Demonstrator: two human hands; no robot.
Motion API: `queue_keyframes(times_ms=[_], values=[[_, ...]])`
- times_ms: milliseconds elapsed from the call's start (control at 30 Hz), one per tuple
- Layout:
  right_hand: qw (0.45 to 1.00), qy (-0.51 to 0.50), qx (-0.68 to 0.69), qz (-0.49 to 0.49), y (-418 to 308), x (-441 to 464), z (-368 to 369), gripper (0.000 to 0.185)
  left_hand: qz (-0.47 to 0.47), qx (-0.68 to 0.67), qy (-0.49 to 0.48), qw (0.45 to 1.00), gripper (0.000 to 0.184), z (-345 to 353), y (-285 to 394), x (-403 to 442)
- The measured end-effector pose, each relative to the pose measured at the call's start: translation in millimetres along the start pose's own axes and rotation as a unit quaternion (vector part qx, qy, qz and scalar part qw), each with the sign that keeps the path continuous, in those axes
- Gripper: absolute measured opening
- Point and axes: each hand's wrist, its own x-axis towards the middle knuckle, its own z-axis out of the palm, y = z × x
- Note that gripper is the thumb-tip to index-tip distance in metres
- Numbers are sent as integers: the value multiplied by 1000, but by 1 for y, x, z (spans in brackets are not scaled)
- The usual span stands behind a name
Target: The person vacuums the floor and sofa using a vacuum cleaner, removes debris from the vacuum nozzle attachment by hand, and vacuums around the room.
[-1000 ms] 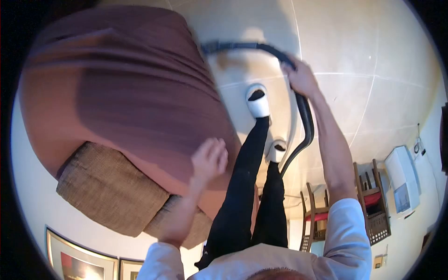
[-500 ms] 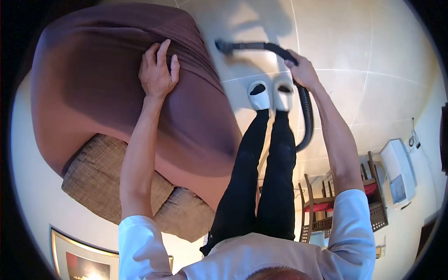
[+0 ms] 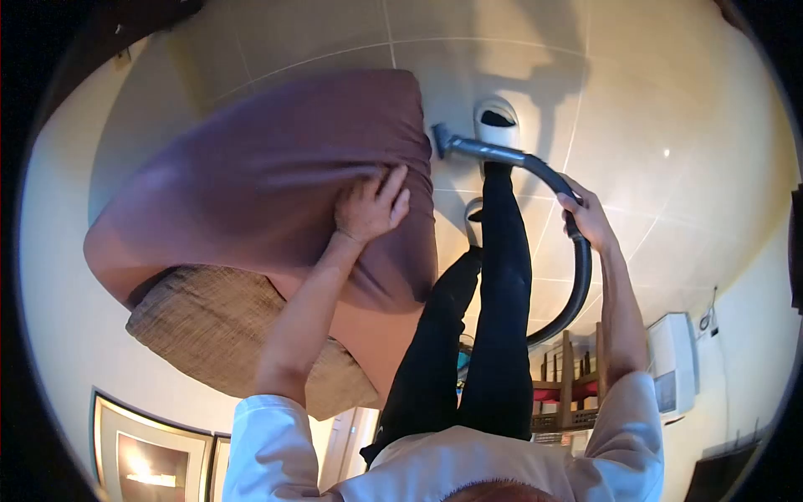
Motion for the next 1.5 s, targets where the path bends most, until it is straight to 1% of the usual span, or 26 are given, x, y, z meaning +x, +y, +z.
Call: queue_keyframes(times_ms=[33,100,133,167,233,267,300,333,400,500,567,633,700,767,900,933,1033,1133,1200,1233,1267,1333,1400,1433,1467,1500], values=[[1000,-8,-8,2,-8,5,0,51,-2,0,-53,999,48,2,0,-6],[992,73,103,-20,-22,27,7,51,-20,-11,-58,998,48,2,3,-6],[988,86,122,-25,-30,44,16,51,-27,-22,-63,997,48,4,4,-4],[989,81,119,-36,-32,61,23,51,-32,-37,-64,997,48,7,7,0],[998,53,41,-15,-42,72,47,52,-38,-61,-71,995,48,11,10,5],[998,23,55,-7,-42,64,53,54,-40,-73,-74,994,49,12,11,7],[998,15,53,-16,-30,56,45,58,-43,-81,-77,993,49,12,12,7],[998,-23,46,-36,-22,41,27,59,-42,-92,-82,991,49,13,14,9],[998,-57,30,-2,-23,-1,-1,60,-48,-106,-86,990,49,12,15,10],[998,-19,49,18,-36,-33,-29,68,-54,-125,-90,987,50,12,20,11],[994,50,97,-2,-50,-18,-31,72,-58,-134,-91,985,50,11,23,13],[989,67,124,-34,-58,16,-27,69,-64,-139,-91,984,50,11,25,14],[994,47,82,-47,-73,37,-8,67,-65,-145,-94,983,51,8,28,13],[999,27,41,-23,-83,31,23,67,-64,-148,-95,982,51,7,29,12],[1000,-18,-4,-2,-70,-38,1,67,-67,-148,-97,982,52,7,28,9],[999,-28,-2,26,-74,-58,-6,69,-67,-148,-98,982,52,8,27,8],[1000,-7,-8,15,-70,-74,-24,69,-58,-142,-99,983,52,7,22,5],[997,66,47,-9,-78,-11,-9,59,-47,-136,-104,984,53,10,19,4],[996,42,76,-13,-69,41,4,59,-38,-131,-104,985,53,11,18,4],[998,45,47,8,-78,43,22,58,-32,-129,-102,986,53,15,17,3],[997,27,63,21,-65,42,30,59,-26,-127,-100,987,54,17,15,5],[996,13,83,38,-37,22,33,59,-15,-121,-91,988,54,20,7,4],[998,-27,14,52,-8,-23,22,58,-10,-114,-78,990,54,18,0,1],[998,-18,18,52,3,-42,16,58,-12,-113,-81,990,54,17,-5,-1],[999,-17,-19,45,13,-58,8,56,-21,-112,-104,988,55,17,-11,-3],[998,-18,-59,34,15,-70,12,55,-45,-112,-160,980,55,15,-18,-6]])
